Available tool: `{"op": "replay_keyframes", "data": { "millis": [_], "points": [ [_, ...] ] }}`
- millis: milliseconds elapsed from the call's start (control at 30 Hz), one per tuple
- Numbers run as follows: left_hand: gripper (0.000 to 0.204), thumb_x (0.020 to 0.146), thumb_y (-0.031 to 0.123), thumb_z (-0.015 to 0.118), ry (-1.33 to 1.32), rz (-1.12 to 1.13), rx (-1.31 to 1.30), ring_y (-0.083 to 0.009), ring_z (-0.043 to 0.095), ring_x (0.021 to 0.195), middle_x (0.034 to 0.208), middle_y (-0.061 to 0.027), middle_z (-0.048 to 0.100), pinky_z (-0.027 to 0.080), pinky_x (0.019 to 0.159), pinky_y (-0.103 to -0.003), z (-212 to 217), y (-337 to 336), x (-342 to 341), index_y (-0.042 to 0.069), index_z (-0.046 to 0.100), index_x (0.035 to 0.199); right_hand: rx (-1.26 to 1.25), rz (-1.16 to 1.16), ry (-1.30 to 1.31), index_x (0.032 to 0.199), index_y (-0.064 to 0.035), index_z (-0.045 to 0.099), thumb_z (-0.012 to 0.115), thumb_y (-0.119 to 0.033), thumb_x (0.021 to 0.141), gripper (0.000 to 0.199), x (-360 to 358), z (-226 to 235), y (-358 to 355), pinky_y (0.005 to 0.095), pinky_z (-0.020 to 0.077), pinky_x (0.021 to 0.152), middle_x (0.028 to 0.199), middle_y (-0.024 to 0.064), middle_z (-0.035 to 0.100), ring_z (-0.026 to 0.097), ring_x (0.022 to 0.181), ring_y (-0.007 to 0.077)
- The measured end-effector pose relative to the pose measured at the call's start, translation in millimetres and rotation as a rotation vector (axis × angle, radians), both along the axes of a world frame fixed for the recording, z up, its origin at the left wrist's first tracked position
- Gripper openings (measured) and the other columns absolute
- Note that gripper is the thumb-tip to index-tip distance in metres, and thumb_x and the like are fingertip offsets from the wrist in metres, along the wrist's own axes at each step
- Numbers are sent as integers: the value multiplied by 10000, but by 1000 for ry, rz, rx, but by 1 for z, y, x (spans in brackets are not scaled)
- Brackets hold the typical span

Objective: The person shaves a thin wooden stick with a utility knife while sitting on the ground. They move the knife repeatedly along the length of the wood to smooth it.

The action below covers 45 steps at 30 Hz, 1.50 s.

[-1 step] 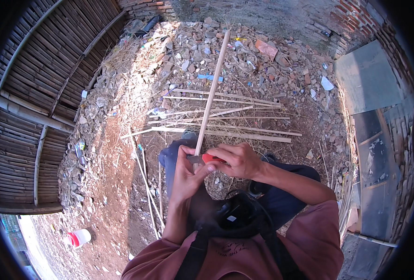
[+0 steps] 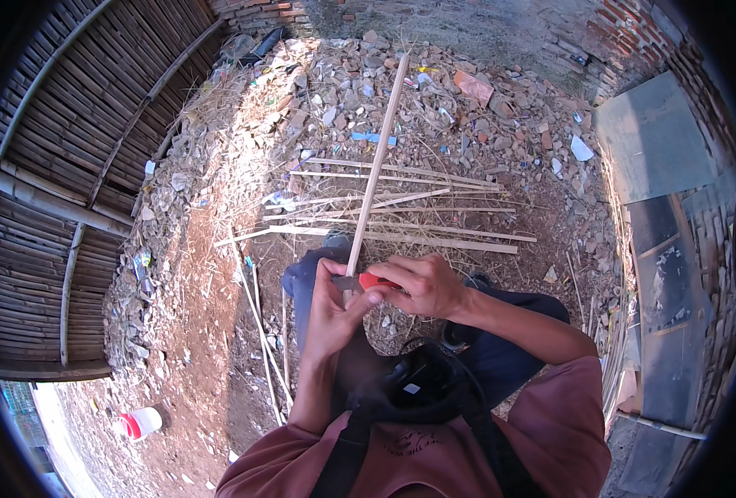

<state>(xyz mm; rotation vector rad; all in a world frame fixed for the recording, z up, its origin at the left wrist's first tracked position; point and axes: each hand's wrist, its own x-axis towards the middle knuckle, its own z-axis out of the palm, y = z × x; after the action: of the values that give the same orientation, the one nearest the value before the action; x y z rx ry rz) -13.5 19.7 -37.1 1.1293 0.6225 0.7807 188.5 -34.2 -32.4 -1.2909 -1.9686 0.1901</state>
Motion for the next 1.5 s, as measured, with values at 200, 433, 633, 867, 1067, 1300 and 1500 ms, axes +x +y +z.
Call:
{"op": "replay_keyframes", "data": {
  "millis": [200,433,633,867,1067,1300,1500],
  "points": [
    [407,978,14,771,-46,37,36,16,421,677,848,47,558,325,567,-164,-1,-1,8,104,404,1130,31,-54,-41,1152,-79,739,796,-325,938,331,-1,-2,0,356,571,512,852,63,728,721,625,237],
    [374,1007,149,781,152,83,187,-10,533,735,850,29,617,389,599,-184,5,-1,13,65,438,1128,61,-146,-66,1164,-112,731,803,-289,919,310,0,0,0,350,570,498,830,45,711,714,607,217],
    [338,1013,193,779,262,105,223,-5,529,736,832,36,636,408,599,-211,-1,0,13,28,517,1149,132,-205,-43,1160,-136,728,796,-285,916,294,-1,2,2,362,553,476,806,35,688,690,569,210],
    [287,1015,154,767,197,29,105,5,496,708,837,37,635,370,596,-188,6,2,8,37,541,1148,118,-138,-25,1172,-134,728,784,-295,930,295,8,2,8,374,554,488,801,42,688,695,583,229],
    [214,1033,103,722,72,14,87,17,406,637,803,72,543,300,531,-183,5,0,8,103,523,1111,-4,-73,-23,1154,-81,752,793,-206,921,268,6,4,3,356,599,552,919,70,764,747,688,247],
    [197,1037,104,717,216,60,231,18,401,659,823,80,522,304,548,-182,-1,1,8,89,535,1113,-2,-104,-70,1161,-81,753,797,-198,912,279,3,7,0,356,606,557,937,75,771,749,688,244],
    [247,1049,126,709,174,110,296,-28,516,796,903,30,607,441,679,-223,-4,0,16,29,581,1238,5,-180,-105,1183,-89,750,795,-207,909,301,-1,10,-3,358,597,540,912,68,765,748,675,241]
  ]
}}
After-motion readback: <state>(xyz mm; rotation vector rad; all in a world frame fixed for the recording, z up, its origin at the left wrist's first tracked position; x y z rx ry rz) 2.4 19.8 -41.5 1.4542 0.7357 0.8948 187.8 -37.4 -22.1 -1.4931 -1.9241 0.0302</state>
